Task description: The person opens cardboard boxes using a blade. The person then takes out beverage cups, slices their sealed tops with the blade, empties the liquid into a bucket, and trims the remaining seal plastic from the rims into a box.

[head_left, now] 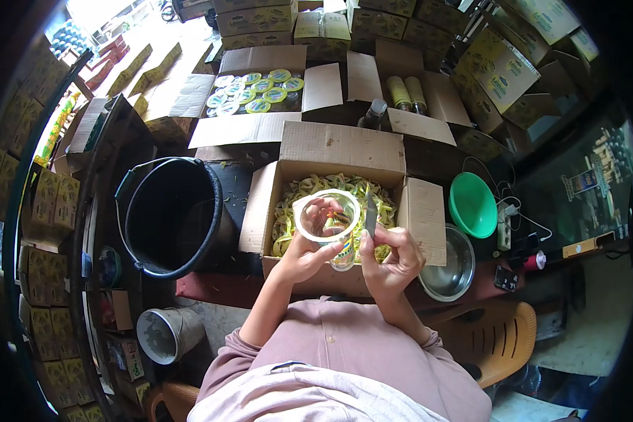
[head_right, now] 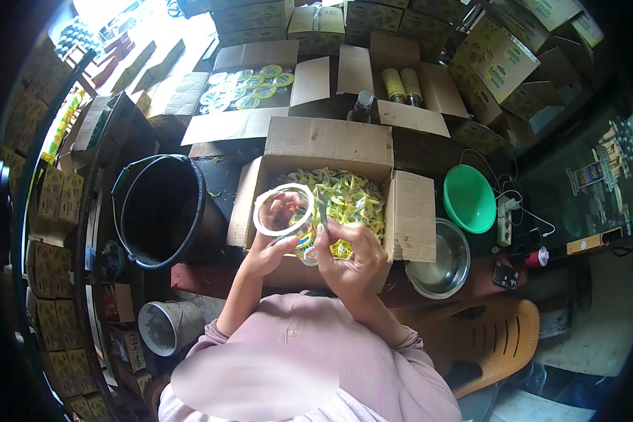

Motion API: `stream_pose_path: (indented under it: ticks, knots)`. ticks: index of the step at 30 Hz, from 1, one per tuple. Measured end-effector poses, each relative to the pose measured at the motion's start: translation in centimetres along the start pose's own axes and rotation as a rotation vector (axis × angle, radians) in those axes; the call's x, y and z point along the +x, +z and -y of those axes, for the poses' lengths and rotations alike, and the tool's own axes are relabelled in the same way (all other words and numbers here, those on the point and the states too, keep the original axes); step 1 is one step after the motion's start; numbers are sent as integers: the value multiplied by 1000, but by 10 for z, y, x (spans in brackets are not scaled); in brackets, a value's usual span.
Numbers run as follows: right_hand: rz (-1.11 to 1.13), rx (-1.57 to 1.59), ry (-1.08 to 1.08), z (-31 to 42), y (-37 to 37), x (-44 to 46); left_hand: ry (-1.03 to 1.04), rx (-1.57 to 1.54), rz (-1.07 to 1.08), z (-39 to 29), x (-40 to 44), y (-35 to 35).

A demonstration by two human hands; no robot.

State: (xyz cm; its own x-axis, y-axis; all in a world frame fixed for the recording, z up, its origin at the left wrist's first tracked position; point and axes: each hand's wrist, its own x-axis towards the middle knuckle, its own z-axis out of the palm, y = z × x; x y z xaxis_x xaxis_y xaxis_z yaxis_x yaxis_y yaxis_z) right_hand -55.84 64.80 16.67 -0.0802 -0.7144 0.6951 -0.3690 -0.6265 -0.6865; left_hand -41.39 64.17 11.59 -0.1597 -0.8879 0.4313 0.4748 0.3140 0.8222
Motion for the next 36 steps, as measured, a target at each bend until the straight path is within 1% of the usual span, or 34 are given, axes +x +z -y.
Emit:
stream_pose_path:
  ticks: [2, 5, 6, 9, 10, 13, 16, 18, 22, 24, 27, 30, 36]
  knots:
    - [-12, -23, -31, 1, 0, -3, -12, 73, -35, -1, 1, 1]
    - [-28, -61, -94, 3, 0, -4, -29, 212, -268, 5, 0, 9]
    - [-34, -75, -118, 4, 0, -4, 29, 400, -310, 6, 2, 7]
    - [-33, -85, -209, 4, 1, -4, 39, 645, -341, -3, 7, 10]
    - [-29, -79, -229, 5, 2, -3, 18, 648, -358, -8, 9, 13]
    - [-19, -62, -280, 6, 5, -3, 2, 703, -323, -14, 9, 15]
    - [-13, -51, -304, 4, 11, -4, 26, 681, -361, -13, 7, 18]
    - [-11, -47, -311, 1, 14, -4, 42, 699, -346, -15, 7, 19]
    - [-46, -126, -295, -2, 16, -2, 12, 714, -321, -12, 3, 17]
    - [-46, -165, -281, -2, 14, 1, 8, 665, -322, -12, 2, 19]
    - [-75, -160, -265, -5, 16, 1, 14, 659, -316, -9, 1, 18]
    - [-44, -138, -133, -5, 14, 0, 19, 662, -302, -9, 1, 19]
    - [-70, -134, -230, -5, 18, 2, 34, 575, -269, -3, 0, 16]
